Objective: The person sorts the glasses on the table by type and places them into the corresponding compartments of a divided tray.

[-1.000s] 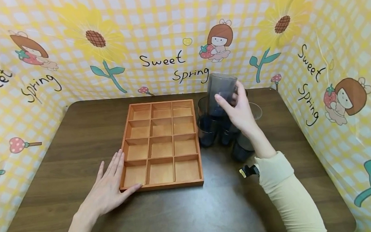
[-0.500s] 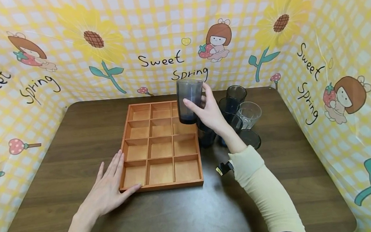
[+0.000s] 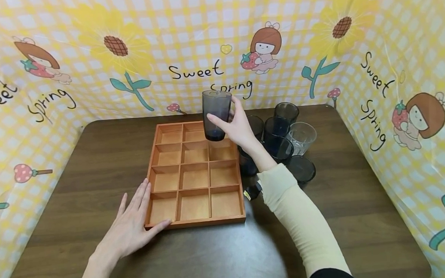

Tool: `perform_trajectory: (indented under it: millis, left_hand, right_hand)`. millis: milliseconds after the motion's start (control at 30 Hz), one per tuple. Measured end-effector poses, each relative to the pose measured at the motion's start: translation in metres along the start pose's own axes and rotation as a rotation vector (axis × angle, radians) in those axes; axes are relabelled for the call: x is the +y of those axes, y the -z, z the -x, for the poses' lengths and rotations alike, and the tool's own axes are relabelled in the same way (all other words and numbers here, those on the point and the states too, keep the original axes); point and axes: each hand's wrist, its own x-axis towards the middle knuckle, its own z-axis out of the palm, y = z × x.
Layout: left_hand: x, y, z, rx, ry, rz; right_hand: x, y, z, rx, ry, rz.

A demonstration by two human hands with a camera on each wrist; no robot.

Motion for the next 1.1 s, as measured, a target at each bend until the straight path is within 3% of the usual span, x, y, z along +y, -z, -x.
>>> perform_trajectory:
  millis: [633,1100]
  left_hand:
    - [0.0,-0.003,0.002,-0.008,0.0,0.01]
    - [0.0,-0.003,0.002,0.003,-0.003,0.013]
  right_hand:
    - [0.019,-0.016,-0.028,0.048,-0.052,0.116]
    - [0.03,-0.026,-0.038,0.057,-0.009,0.428]
